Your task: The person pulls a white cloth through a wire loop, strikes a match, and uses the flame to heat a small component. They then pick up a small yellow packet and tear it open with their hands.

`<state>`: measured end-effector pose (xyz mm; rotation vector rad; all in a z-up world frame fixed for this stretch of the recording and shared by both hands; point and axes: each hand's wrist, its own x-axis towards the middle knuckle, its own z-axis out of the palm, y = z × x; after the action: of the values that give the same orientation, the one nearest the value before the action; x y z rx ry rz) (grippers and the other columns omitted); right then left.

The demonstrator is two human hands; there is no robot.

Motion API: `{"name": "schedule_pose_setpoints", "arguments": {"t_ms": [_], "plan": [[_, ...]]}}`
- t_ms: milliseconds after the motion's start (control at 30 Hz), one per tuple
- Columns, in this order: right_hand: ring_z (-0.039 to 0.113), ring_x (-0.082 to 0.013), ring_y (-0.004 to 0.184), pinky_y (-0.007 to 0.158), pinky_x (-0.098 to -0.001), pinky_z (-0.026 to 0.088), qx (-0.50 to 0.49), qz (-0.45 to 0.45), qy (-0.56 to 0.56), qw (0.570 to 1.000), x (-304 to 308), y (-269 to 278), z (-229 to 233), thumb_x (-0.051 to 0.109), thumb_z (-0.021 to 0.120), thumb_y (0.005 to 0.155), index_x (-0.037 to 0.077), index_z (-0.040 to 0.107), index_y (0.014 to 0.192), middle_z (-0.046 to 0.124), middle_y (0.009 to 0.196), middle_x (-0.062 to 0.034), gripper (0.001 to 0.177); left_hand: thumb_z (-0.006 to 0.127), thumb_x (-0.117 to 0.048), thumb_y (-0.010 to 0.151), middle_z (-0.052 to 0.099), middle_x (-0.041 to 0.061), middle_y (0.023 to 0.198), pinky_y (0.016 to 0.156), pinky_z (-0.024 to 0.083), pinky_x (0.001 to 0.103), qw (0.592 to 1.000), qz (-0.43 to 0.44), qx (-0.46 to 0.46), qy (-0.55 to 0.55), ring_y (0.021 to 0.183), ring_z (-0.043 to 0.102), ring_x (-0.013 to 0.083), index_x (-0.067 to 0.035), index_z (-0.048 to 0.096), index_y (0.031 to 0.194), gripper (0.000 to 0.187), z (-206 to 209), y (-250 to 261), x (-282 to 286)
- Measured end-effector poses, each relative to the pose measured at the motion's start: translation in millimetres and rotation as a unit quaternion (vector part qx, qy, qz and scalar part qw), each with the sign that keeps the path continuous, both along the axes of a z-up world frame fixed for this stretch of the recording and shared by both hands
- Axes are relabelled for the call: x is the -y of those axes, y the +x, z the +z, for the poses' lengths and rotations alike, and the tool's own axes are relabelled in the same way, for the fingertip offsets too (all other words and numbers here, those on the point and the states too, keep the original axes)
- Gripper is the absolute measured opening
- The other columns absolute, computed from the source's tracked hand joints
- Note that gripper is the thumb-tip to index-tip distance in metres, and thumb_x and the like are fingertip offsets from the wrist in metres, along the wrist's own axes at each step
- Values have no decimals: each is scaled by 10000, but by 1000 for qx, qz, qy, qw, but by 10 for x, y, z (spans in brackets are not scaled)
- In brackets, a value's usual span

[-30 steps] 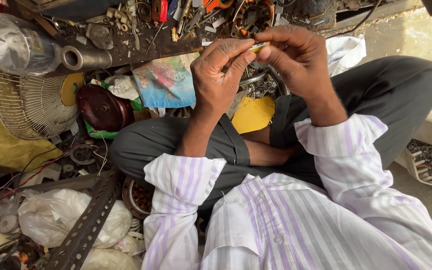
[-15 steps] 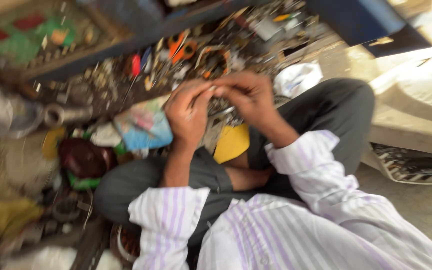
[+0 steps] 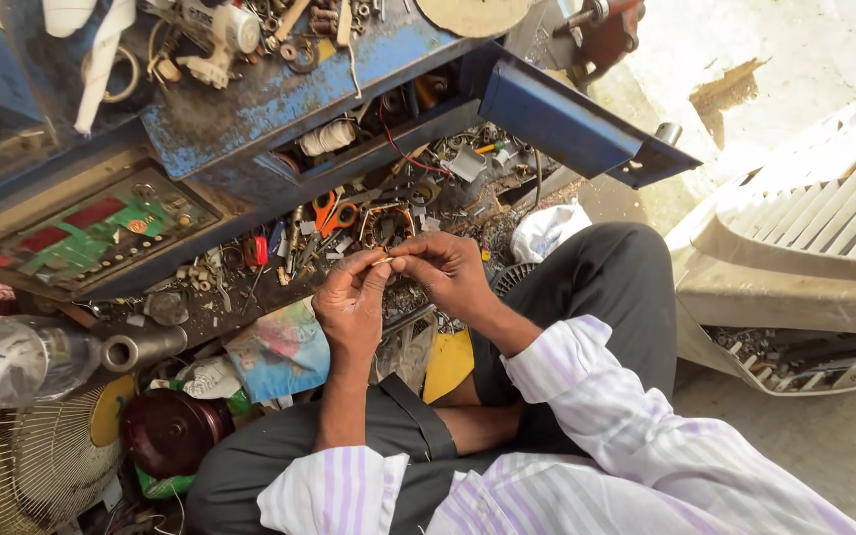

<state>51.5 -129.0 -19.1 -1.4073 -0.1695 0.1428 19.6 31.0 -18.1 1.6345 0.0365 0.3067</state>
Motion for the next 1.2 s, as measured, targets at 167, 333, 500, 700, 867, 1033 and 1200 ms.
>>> {"name": "schedule_pose_setpoints", "arguments": {"t_ms": [167,333,500,700,867,1033,1200], "plan": [[717,-98,821,717,-244,612,34,1,4,999,16,2,20,42,742,957,-14,763,1073,754,929,-70,130,725,8,956,747,93,990,763,639,259,993,-10,-65,-103,843,721,121,8,708,1123,168,-104,-29,-27],[705,-98,814,710,-245,600,43,-6,-10,999,-80,-44,8,33,729,971,-21,747,1056,750,924,-71,103,724,18,965,745,95,994,782,622,256,993,-1,-42,-114,851,710,119,12,706,1104,140,-245,-53,-53],[710,-111,805,704,-251,605,25,-15,-3,1000,-129,-66,-62,39,694,991,-36,713,1071,745,915,-85,112,730,8,964,747,89,980,767,614,248,995,23,-39,-88,840,706,111,8,705,1091,130,-255,-49,-11],[740,-136,883,785,-265,642,-3,16,41,999,-78,-16,-26,72,677,1011,-47,683,1123,738,981,-107,164,701,-8,977,741,81,1029,796,611,243,997,-2,-50,-55,883,708,99,-1,684,1167,191,-163,-26,-21],[720,-131,899,770,-258,623,26,17,-32,999,-52,-6,-12,76,706,994,-42,709,1125,687,1044,-99,176,698,34,969,726,102,1081,830,603,249,998,-19,-39,-39,941,704,115,15,704,1155,187,-104,-15,-53],[707,-120,884,765,-253,609,23,9,-26,999,-55,-23,-107,69,718,989,-38,722,1125,710,1025,-96,173,695,62,952,712,113,1111,849,613,253,1000,-17,-3,-22,987,713,125,21,713,1111,165,-54,-7,-21],[720,-124,847,761,-257,622,-21,4,20,1000,-75,-47,-140,37,707,986,-38,722,1117,756,971,-102,153,698,71,948,722,111,1069,809,598,236,1000,-12,-7,-17,936,708,115,20,722,1071,135,-41,-2,-16]]}}
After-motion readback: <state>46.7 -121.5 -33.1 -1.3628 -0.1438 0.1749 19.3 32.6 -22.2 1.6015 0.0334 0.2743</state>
